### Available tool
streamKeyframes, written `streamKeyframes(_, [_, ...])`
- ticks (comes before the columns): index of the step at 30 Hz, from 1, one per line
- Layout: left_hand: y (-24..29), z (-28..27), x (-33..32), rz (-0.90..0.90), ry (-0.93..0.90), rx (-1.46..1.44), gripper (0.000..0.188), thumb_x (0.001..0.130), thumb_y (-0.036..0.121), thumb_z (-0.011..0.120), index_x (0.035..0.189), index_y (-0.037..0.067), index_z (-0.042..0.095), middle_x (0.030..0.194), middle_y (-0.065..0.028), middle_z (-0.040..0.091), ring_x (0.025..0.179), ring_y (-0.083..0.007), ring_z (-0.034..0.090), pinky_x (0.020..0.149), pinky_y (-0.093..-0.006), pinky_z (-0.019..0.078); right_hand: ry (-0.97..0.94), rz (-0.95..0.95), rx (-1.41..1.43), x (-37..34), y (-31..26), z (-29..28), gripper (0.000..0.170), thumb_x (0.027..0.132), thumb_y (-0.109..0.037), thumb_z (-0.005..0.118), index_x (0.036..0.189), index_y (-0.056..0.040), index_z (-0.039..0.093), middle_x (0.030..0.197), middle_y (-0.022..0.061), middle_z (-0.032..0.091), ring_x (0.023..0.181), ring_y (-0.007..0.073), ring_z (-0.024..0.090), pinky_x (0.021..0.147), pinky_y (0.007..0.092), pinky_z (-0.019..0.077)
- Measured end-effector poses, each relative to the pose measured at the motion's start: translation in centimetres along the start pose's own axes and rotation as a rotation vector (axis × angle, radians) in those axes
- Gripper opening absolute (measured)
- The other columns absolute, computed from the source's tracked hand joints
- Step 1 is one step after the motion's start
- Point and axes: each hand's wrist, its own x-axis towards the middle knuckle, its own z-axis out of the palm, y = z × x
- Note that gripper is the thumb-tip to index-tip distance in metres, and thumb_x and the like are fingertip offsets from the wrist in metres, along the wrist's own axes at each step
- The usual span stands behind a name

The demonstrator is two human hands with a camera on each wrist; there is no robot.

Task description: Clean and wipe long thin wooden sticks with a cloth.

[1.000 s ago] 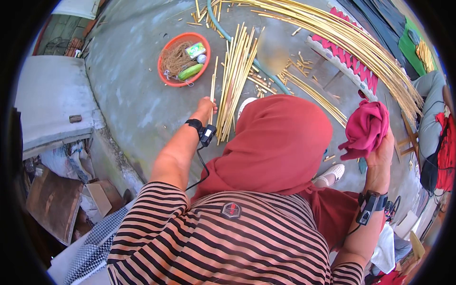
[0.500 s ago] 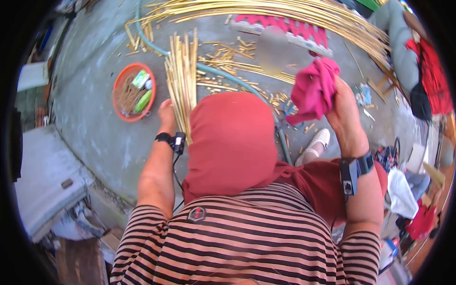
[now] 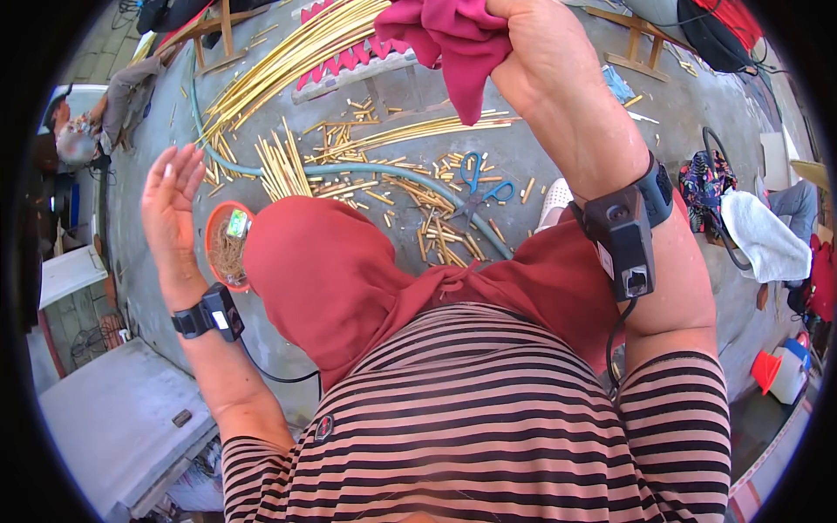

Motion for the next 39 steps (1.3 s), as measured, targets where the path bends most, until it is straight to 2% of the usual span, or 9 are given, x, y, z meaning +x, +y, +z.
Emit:
streamKeyframes(5, [6.0, 11.6, 0.5, -0.094, -0.600, 0.465, 0.025, 0.088, 0.012, 0.054, 0.111, 0.000, 0.056, 0.096, -0.0105, 0.064, 0.089, -0.0174, 0.062, 0.078, -0.0296, 0.0504, -0.117, -0.055, 0.156, -1.2, -3.8, 0.4, 0.021, 0.089, -0.004, 0.045, 0.110, -0.0005, 0.049, 0.105, 0.0109, 0.058, 0.096, 0.0237, 0.058, 0.088, 0.0382, 0.0456])
streamKeyframes(11, [-4.9, 20.7, 4.8, -0.330, -1.169, 1.142, 0.032, 0.086, 0.014, 0.058, 0.116, 0.007, 0.056, 0.091, -0.0057, 0.066, 0.083, -0.0116, 0.062, 0.070, -0.0260, 0.0478, -0.206, -0.049, 0.271, -2.3, -6.5, -3.0, 0.024, 0.092, -0.006, 0.042, 0.114, 0.0003, 0.048, 0.111, 0.0102, 0.057, 0.102, 0.0218, 0.056, 0.094, 0.0374, 0.0425])
streamKeyframes(13, [-11.8, 21.2, 6.4, -0.515, -1.180, 1.270, 0.035, 0.084, 0.018, 0.060, 0.116, 0.006, 0.056, 0.098, -0.0096, 0.065, 0.087, -0.0160, 0.062, 0.074, -0.0291, 0.0482, -0.242, -0.025, 0.323, -2.8, -6.9, -4.3, 0.025, 0.092, -0.007, 0.042, 0.116, 0.0006, 0.047, 0.113, 0.0099, 0.056, 0.104, 0.0212, 0.055, 0.096, 0.0371, 0.0415])
streamKeyframes(15, [-19.4, 20.1, 7.4, -0.183, -1.235, 1.344, 0.041, 0.081, 0.023, 0.064, 0.117, 0.007, 0.056, 0.108, -0.0136, 0.063, 0.096, -0.0230, 0.061, 0.082, -0.0335, 0.0475, -0.281, 0.017, 0.426, -3.8, -7.7, -5.5, 0.029, 0.094, -0.009, 0.039, 0.120, 0.0012, 0.044, 0.119, 0.0117, 0.053, 0.111, 0.0231, 0.051, 0.100, 0.0392, 0.0374])
streamKeyframes(17, [-25.6, 19.6, 7.3, -0.253, -1.107, 1.281, 0.046, 0.078, 0.026, 0.067, 0.118, 0.007, 0.056, 0.116, -0.0164, 0.059, 0.106, -0.0284, 0.056, 0.091, -0.0363, 0.0439, -0.315, 0.068, 0.553, -4.8, -8.4, -6.3, 0.035, 0.095, -0.012, 0.034, 0.127, 0.0022, 0.038, 0.128, 0.0155, 0.046, 0.120, 0.0276, 0.044, 0.106, 0.0436, 0.0301])
streamKeyframes(21, [-34.5, 19.9, 4.9, -0.263, -0.884, 1.255, 0.048, 0.075, 0.025, 0.069, 0.117, 0.005, 0.056, 0.119, -0.0180, 0.056, 0.112, -0.0304, 0.053, 0.095, -0.0367, 0.0407, -0.024, -0.141, -0.016, -6.8, -10.0, -1.4, 0.037, 0.086, -0.011, 0.043, 0.121, 0.0018, 0.043, 0.117, 0.0214, 0.049, 0.108, 0.0381, 0.049, 0.093, 0.0454, 0.0392])
streamKeyframes(23, [-37.3, 20.0, 4.0, -0.177, -0.813, 1.252, 0.050, 0.074, 0.024, 0.070, 0.117, 0.003, 0.056, 0.119, -0.0195, 0.056, 0.113, -0.0322, 0.051, 0.097, -0.0373, 0.0392, -0.087, -0.162, 0.204, -7.8, -8.6, -4.7, 0.042, 0.093, -0.014, 0.034, 0.131, 0.0023, 0.031, 0.134, 0.0199, 0.035, 0.124, 0.0349, 0.035, 0.105, 0.0480, 0.0250])
streamKeyframes(28, [-38.2, 21.4, 3.8, -0.013, -0.531, 1.536, 0.038, 0.075, 0.013, 0.064, 0.110, 0.005, 0.052, 0.114, -0.0131, 0.051, 0.110, -0.0338, 0.047, 0.091, -0.0432, 0.0427, 0.103, -0.152, -0.251, -8.2, -8.5, -4.9, 0.049, 0.096, -0.015, 0.029, 0.140, 0.0015, 0.017, 0.147, 0.0202, 0.016, 0.136, 0.0360, 0.016, 0.113, 0.0519, 0.0088])
streamKeyframes(39, [-39.0, 21.8, 3.6, 0.242, -0.672, 1.817, 0.019, 0.084, 0.014, 0.050, 0.101, 0.010, 0.058, 0.105, -0.0068, 0.050, 0.106, -0.0240, 0.046, 0.083, -0.0474, 0.0383, 0.276, -0.128, 0.142, -7.8, -7.7, -7.5, 0.050, 0.095, -0.016, 0.032, 0.140, -0.0004, 0.017, 0.147, 0.0194, 0.016, 0.136, 0.0356, 0.017, 0.111, 0.0552, 0.0108])
